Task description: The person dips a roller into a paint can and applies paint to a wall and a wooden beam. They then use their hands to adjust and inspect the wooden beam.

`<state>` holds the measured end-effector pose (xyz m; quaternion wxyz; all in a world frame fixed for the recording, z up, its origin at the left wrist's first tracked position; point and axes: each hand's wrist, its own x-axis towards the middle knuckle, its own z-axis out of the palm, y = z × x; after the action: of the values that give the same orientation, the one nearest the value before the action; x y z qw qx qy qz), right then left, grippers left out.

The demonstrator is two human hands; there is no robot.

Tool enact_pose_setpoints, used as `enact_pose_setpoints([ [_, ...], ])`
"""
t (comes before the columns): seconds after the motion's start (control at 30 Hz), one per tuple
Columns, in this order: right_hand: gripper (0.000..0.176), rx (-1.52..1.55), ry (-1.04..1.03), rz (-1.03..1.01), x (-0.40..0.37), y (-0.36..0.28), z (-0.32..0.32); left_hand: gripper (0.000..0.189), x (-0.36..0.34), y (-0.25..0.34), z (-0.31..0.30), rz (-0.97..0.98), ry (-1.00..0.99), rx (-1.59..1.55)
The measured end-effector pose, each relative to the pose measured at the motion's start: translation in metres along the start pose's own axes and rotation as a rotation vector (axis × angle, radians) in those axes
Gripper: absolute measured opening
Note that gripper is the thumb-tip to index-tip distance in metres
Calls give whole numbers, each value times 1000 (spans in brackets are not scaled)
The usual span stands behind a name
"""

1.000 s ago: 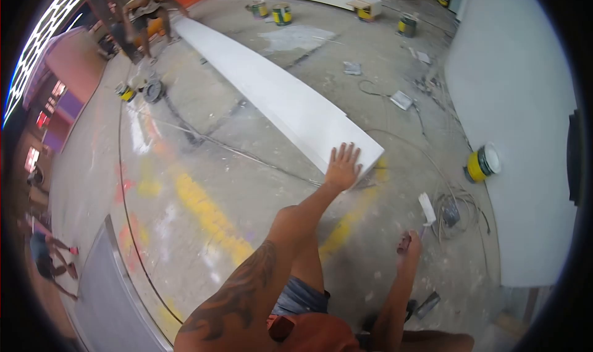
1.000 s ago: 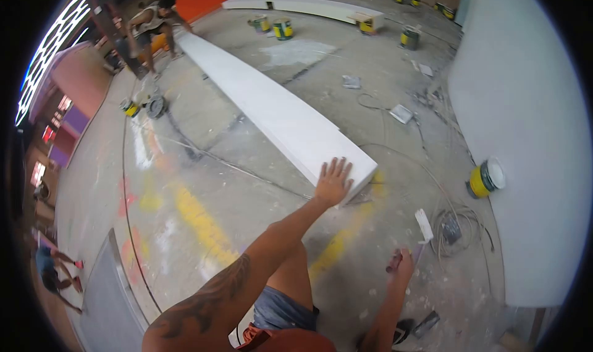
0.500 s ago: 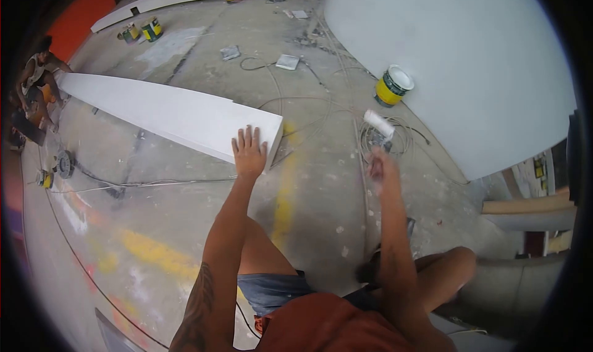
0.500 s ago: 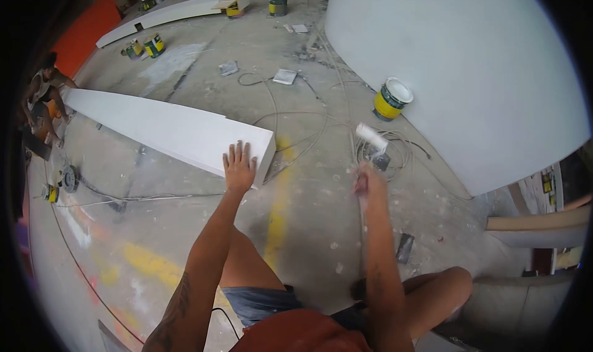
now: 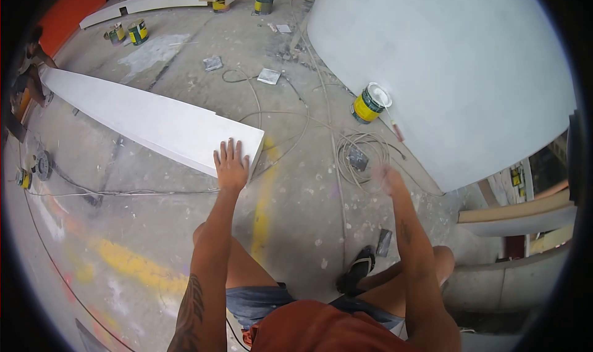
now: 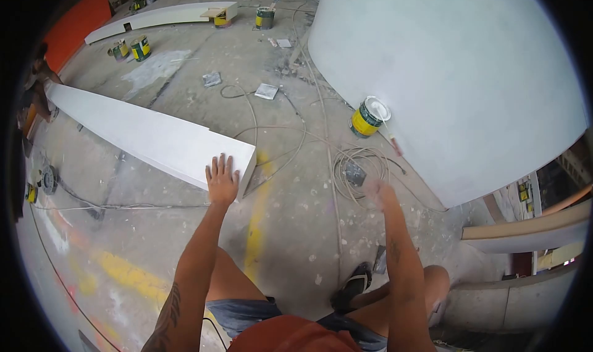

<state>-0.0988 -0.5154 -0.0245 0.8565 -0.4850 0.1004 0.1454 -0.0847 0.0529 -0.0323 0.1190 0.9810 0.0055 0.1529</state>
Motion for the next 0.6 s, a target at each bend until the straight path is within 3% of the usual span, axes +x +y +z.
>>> enact_pose_setpoints([
  [0.03,27,-230,510,105,-26,17,24,56,0,0,0,3,11,-1],
  [0.17,26,-510,470,310,-61,70,2,56,-4,-1,-1,6,21,-35],
  [0.23,28,-1639,-189,253,-42,107,-56,56,-5,-1,-1,7,26,-40],
  [0.27,28,-1632,-202,255,-42,112,-42,56,-5,-2,0,10,41,-50],
  [0.33,30,-1940,-548,359,-42,103,13,57,-3,-3,1,7,55,-48],
  [0.43,30,-1854,-546,276,-51,70,126,56,-7,-5,4,-2,69,-56],
  [0.6,32,-1978,-710,141,-29,41,213,54,-15,-13,4,51,135,-45],
])
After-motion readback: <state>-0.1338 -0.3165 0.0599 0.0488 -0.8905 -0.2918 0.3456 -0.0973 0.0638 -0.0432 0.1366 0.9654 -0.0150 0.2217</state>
